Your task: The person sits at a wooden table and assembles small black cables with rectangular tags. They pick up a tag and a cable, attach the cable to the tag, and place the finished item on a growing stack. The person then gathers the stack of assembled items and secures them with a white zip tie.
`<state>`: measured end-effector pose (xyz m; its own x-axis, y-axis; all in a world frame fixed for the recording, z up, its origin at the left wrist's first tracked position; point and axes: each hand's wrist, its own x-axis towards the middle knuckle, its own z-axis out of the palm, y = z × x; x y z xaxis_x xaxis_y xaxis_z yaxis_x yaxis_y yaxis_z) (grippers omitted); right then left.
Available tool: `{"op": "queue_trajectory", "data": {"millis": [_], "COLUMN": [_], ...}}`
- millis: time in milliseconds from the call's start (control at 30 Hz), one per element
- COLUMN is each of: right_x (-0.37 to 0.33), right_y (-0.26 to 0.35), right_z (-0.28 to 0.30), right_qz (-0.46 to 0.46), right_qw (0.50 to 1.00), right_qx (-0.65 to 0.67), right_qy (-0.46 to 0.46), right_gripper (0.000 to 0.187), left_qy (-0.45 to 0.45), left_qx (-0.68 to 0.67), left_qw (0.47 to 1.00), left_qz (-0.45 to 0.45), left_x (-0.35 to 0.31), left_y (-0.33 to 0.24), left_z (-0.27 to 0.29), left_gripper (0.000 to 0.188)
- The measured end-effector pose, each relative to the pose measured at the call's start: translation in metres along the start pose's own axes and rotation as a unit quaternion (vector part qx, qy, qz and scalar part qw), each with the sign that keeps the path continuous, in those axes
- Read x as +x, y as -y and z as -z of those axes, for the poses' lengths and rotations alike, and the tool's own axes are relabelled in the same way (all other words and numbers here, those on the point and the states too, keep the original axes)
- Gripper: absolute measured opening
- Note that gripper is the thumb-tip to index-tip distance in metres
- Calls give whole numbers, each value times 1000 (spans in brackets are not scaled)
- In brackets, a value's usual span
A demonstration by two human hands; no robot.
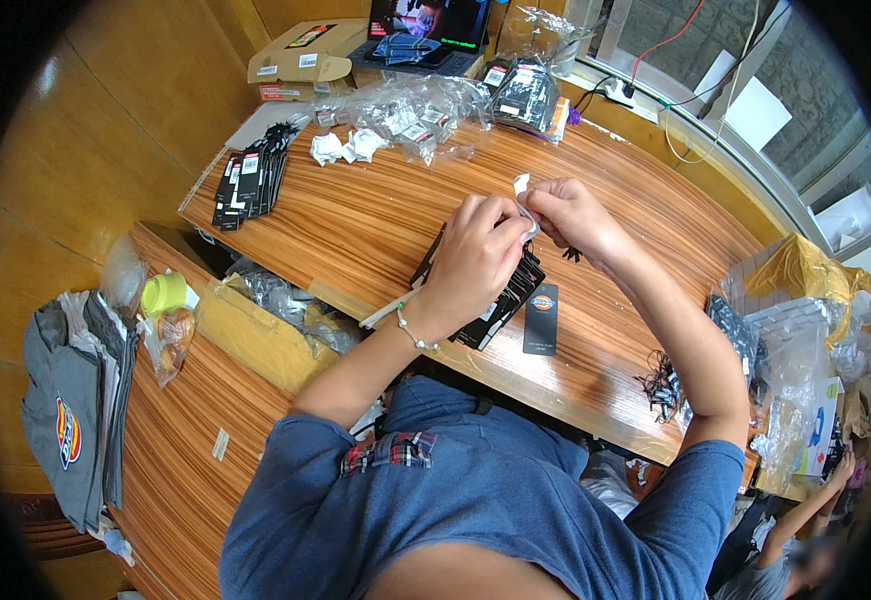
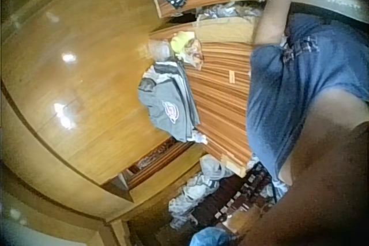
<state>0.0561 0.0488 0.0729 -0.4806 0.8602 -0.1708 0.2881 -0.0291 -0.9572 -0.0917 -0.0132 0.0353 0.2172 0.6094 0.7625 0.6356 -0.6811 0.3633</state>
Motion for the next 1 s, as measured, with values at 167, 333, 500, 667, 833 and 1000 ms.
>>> {"op": "queue_trajectory", "data": {"millis": [167,333,500,667,833,1000], "right_x": [-1,-3,-4,-2,-8,-11], "right_y": [1,8,15,19,36,51], "right_z": [-2,-10,-19,-24,-37,-47], "right_qz": [2,40,53,66,106,91], "right_qw": [1000,999,997,994,986,990], "right_qx": [1,-34,-46,-73,-112,-73], "right_qy": [21,9,19,45,60,77], "right_gripper": [23,24,26,27,28,27], "left_qy": [-9,-36,-57,-38,-15,-42], "left_qx": [-131,-9,45,-164,-541,-751], "left_qw": [988,999,997,968,763,561], "left_qz": [80,35,22,185,353,345], "left_x": [-6,-6,-15,-28,-52,-59], "left_y": [11,3,-9,-30,-53,-71], "left_z": [-4,5,8,16,8,-16], "left_gripper": [8,8,11,8,24,36]}}
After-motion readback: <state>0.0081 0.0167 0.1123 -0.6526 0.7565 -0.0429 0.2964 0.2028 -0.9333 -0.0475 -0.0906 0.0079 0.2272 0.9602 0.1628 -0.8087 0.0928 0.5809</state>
